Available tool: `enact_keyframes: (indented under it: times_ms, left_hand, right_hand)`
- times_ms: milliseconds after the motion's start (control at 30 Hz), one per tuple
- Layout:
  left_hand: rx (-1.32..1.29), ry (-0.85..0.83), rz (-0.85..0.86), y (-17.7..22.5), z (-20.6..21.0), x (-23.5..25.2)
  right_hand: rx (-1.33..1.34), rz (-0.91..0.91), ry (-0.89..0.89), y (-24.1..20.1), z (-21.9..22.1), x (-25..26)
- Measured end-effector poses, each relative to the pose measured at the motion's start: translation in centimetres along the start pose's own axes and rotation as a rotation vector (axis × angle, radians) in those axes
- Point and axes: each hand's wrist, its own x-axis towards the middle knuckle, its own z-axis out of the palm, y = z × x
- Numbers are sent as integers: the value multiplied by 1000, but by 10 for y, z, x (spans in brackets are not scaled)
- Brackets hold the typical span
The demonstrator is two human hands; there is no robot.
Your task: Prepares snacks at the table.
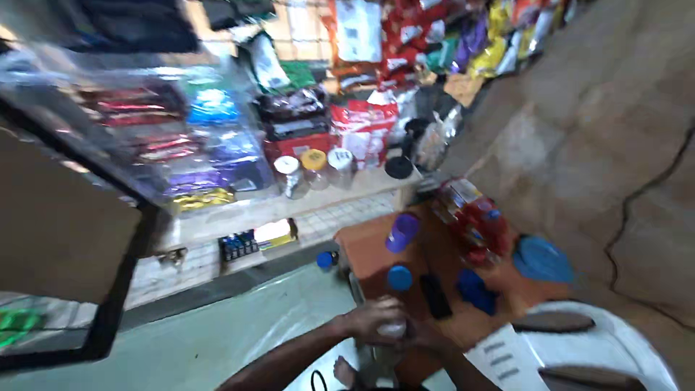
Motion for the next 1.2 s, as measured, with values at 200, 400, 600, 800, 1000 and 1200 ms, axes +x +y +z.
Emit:
enact_keyframes:
  times_ms: [200,400,600,800,1000,1200]
  left_hand:
    - [94,87,-567,-9,91,31]
    - [-87,328,-1315,-40,164,43]
    - [-356,437,-1561,-53,186,13]
    - [120,551,-1114,-68,225,6]
    - [-896,783,-1068,-44,203,61]
    - [-1257,662,-1227,-57,185,76]
  right_hand:
    - [-501,206,326,22,-24,-43]
    - [-971,392,291,54,-32,-40]
    - [-941,346,269,105,-83,-54]
    - [-589,261,335,105,-118,-65]
    - [3,336,213,88,-122,-70]
    - [187,706,17,38,-112,-67]
